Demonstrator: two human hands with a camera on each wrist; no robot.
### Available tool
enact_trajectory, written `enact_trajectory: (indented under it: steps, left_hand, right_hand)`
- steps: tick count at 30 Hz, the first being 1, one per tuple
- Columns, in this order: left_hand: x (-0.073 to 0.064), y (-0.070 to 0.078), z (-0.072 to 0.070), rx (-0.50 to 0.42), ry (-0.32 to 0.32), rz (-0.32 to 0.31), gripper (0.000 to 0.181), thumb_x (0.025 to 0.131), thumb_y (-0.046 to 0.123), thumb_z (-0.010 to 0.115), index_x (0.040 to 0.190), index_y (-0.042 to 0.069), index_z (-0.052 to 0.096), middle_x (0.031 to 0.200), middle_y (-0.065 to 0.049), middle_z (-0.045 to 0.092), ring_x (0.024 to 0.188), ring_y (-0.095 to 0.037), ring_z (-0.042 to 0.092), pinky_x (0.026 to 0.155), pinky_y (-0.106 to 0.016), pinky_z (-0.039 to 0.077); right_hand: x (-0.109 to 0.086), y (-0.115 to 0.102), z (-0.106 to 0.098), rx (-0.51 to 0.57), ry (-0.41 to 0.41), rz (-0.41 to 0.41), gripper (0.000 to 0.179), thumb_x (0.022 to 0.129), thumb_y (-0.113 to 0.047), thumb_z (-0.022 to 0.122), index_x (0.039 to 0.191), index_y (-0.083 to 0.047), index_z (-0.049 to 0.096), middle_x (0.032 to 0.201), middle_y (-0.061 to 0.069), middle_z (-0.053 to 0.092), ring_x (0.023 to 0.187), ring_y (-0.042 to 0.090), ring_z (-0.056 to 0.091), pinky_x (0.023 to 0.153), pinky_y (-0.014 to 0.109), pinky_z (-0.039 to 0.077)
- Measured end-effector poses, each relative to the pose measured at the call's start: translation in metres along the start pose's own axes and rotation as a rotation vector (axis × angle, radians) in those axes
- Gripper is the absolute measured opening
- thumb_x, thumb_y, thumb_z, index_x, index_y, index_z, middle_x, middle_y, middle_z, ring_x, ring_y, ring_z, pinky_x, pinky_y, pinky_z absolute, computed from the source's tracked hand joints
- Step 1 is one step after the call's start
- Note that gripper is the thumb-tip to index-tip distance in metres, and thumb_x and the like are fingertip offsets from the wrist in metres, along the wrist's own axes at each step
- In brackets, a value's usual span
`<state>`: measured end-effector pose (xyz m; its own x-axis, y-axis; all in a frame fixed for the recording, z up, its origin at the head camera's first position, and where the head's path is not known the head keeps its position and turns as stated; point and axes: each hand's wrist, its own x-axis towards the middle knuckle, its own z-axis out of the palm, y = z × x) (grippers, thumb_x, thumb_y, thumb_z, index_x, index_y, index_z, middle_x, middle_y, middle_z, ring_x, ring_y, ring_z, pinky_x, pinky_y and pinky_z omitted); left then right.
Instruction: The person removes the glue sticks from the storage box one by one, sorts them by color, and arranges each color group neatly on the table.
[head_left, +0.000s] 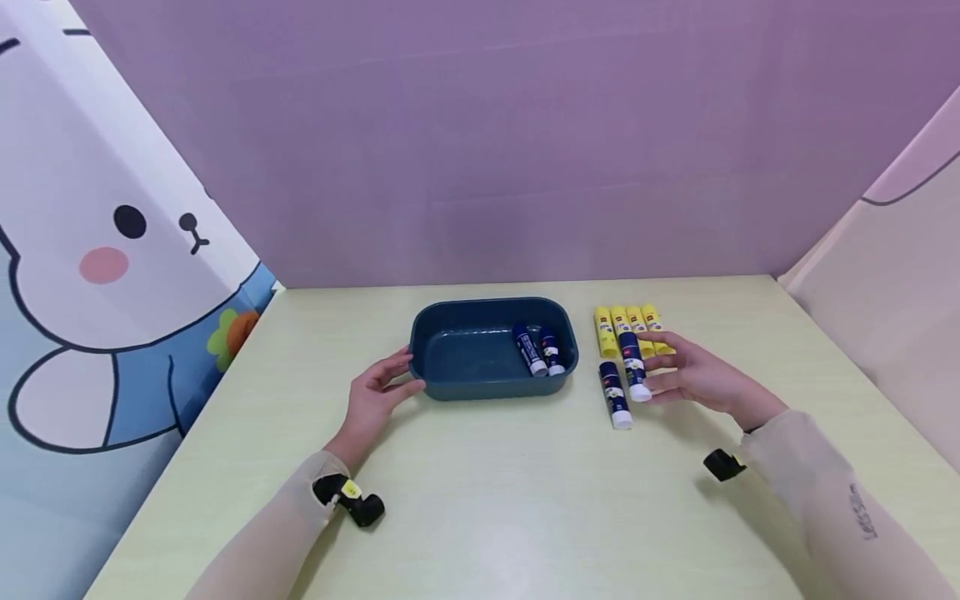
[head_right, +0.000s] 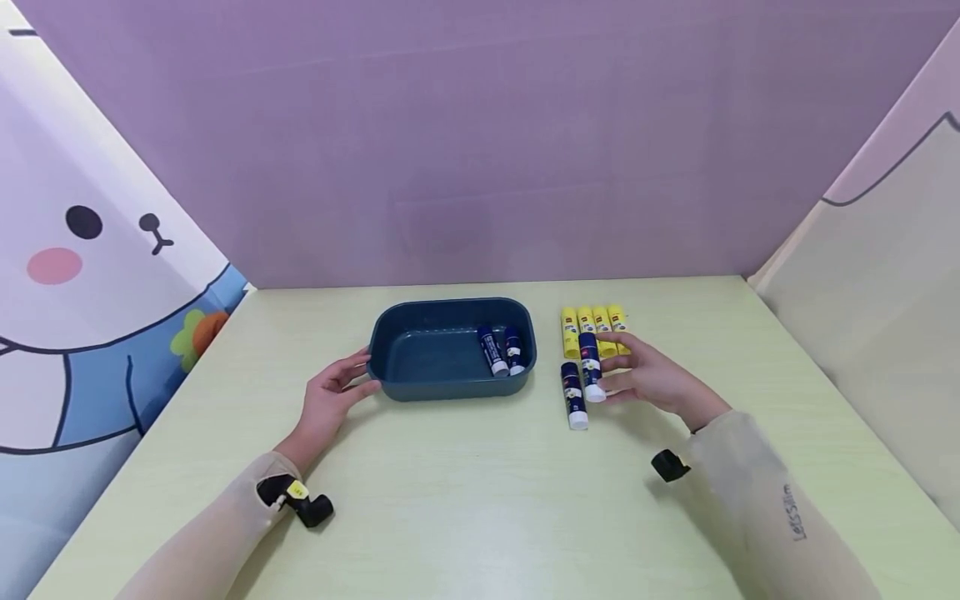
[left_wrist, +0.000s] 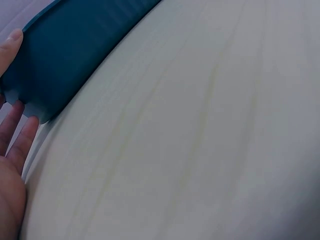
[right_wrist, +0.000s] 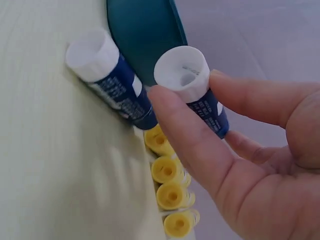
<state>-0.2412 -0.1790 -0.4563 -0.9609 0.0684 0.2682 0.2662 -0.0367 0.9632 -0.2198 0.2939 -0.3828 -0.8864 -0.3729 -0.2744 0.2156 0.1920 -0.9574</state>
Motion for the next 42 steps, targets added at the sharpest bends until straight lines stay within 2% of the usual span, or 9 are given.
enact_trajectory:
  steps: [4,9,13,19,26,35,42]
  left_hand:
    - [-0.001,0.0,0.001,0.0,-0.003,-0.008,0.045,0.084,-0.012,0.072,0.126,-0.013,0.058,0.143,-0.018,0.053,0.118,-0.029,0.061,0.088,-0.026,0.057]
    - [-0.001,0.0,0.002,-0.009,-0.002,-0.004,0.045,0.084,-0.013,0.072,0.126,-0.013,0.058,0.143,-0.02,0.053,0.113,-0.016,0.064,0.089,-0.027,0.056]
    - [-0.001,-0.001,0.001,-0.022,-0.006,0.011,0.045,0.083,-0.014,0.072,0.126,-0.013,0.058,0.143,-0.021,0.053,0.111,-0.013,0.064,0.089,-0.027,0.056]
    - [0.0,-0.002,0.0,-0.028,-0.01,0.025,0.046,0.082,-0.015,0.072,0.125,-0.014,0.058,0.143,-0.022,0.052,0.11,-0.013,0.065,0.088,-0.027,0.057]
    - [0.001,-0.003,0.0,-0.036,-0.004,0.034,0.045,0.082,-0.015,0.072,0.125,-0.014,0.058,0.142,-0.022,0.053,0.11,-0.012,0.065,0.088,-0.027,0.057]
    - [0.0,-0.002,0.0,-0.046,-0.002,0.024,0.046,0.081,-0.014,0.073,0.125,-0.015,0.057,0.141,-0.022,0.053,0.109,-0.011,0.065,0.088,-0.028,0.057]
    - [0.001,-0.003,-0.002,-0.038,-0.006,0.027,0.047,0.082,-0.012,0.074,0.125,-0.014,0.058,0.142,-0.02,0.053,0.109,-0.011,0.065,0.089,-0.028,0.057]
  right_hand:
    - [-0.004,0.007,-0.003,0.004,-0.041,0.028,0.084,0.093,0.008,0.058,0.155,0.002,0.001,0.133,0.031,0.04,0.098,0.021,0.065,0.088,0.043,0.058]
    - [-0.006,0.012,-0.006,0.005,-0.093,0.056,0.085,0.093,0.006,0.058,0.154,0.003,-0.001,0.135,0.034,0.041,0.1,0.023,0.065,0.089,0.044,0.057]
    - [-0.006,0.014,-0.009,-0.006,-0.114,0.073,0.084,0.093,0.004,0.058,0.154,0.003,0.0,0.131,0.031,0.044,0.099,0.022,0.064,0.089,0.043,0.058]
    - [-0.002,0.015,-0.008,-0.046,-0.101,0.107,0.082,0.093,0.002,0.061,0.154,0.003,0.005,0.12,0.023,0.049,0.095,0.022,0.063,0.086,0.041,0.059]
    - [0.006,0.012,-0.004,-0.153,-0.068,0.136,0.082,0.089,0.0,0.066,0.151,0.003,0.013,0.108,0.019,0.048,0.09,0.024,0.062,0.083,0.04,0.06]
    - [0.006,0.015,-0.004,-0.203,-0.075,0.183,0.086,0.088,-0.003,0.066,0.152,0.003,0.008,0.091,0.014,0.065,0.08,0.025,0.066,0.074,0.039,0.062]
    - [0.005,0.012,-0.006,-0.181,-0.095,0.224,0.085,0.093,-0.006,0.064,0.153,0.002,0.006,0.087,0.015,0.068,0.074,0.023,0.068,0.07,0.037,0.062]
